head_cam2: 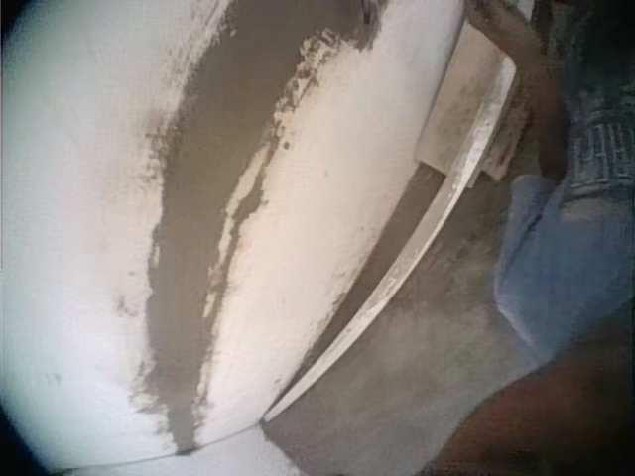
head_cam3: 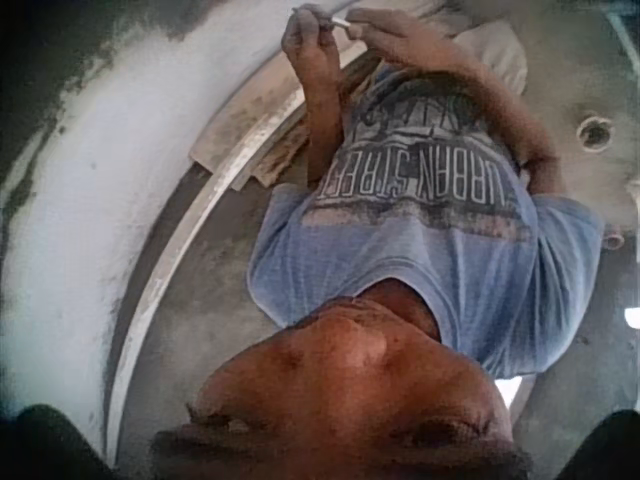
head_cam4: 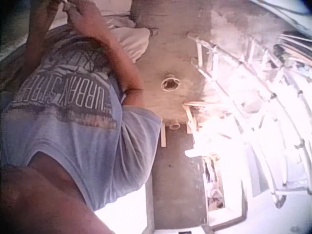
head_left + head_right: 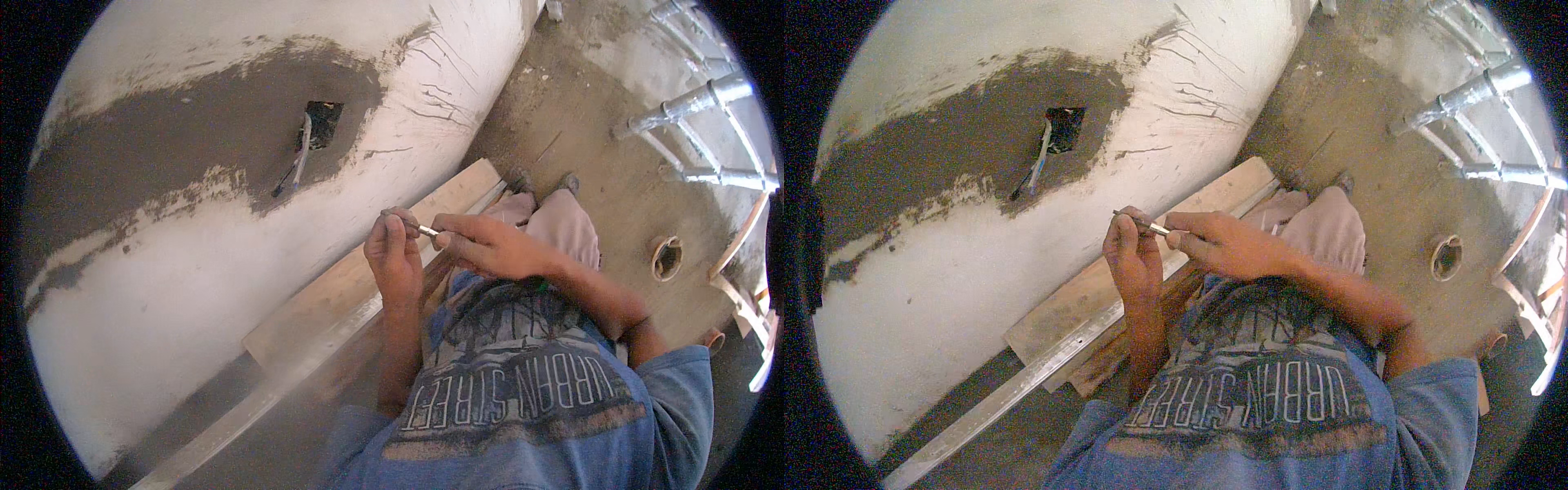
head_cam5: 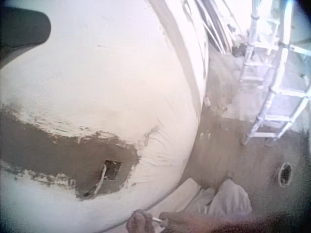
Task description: The person prepares electrical wires within a wall box using a screwdriver, tucking them into the box and securing them by hand.
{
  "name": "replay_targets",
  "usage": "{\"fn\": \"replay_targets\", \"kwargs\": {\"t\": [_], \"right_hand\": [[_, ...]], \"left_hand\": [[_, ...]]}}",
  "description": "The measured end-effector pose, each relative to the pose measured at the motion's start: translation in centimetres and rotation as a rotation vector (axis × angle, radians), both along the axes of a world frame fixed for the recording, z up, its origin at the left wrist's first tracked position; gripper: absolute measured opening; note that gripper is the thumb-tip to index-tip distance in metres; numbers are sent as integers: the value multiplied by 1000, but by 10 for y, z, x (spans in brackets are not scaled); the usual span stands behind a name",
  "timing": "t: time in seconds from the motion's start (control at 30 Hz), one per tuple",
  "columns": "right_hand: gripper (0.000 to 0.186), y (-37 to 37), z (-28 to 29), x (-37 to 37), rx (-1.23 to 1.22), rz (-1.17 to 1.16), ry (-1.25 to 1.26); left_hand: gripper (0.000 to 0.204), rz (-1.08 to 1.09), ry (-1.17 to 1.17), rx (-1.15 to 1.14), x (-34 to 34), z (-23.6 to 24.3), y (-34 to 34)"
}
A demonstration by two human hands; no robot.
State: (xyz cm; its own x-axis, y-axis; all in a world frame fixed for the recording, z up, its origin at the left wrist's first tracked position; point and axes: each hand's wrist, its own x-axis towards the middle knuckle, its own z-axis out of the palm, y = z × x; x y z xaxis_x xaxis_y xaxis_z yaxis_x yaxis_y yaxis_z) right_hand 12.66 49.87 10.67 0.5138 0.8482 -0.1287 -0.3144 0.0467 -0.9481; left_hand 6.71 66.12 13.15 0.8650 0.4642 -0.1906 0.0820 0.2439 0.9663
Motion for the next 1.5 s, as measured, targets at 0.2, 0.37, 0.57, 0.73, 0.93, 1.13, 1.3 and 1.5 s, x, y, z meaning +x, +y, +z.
{"fn": "replay_targets", "kwargs": {"t": [0.2, 0.37, 0.57, 0.73, 0.93, 1.13, 1.3, 1.5], "right_hand": [[42, 8, -5, 10, 56, 133, 373], [40, 44, -19, 16, 143, -209, -149], [40, 121, -18, 36, 135, -428, -101], [35, 149, -19, 32, 127, -564, -106], [36, 161, -24, 33, 114, -631, -126], [41, 146, -13, 40, 11, -409, -52], [39, 150, -15, 40, -41, -493, -159], [39, 145, -10, 45, -56, -452, -158]], "left_hand": [[29, -76, 162, 103, 0, -2, 2], [33, -46, 211, 230, 14, 2, 21], [37, 146, 155, 430, 72, 7, 34], [37, 150, 193, 515, 73, 3, 58], [37, 126, 179, 626, 80, 5, 59], [36, 146, 227, 619, 78, 2, 65], [34, 132, 194, 602, 84, 5, 63], [34, 125, 195, 526, 81, 1, 68]]}}
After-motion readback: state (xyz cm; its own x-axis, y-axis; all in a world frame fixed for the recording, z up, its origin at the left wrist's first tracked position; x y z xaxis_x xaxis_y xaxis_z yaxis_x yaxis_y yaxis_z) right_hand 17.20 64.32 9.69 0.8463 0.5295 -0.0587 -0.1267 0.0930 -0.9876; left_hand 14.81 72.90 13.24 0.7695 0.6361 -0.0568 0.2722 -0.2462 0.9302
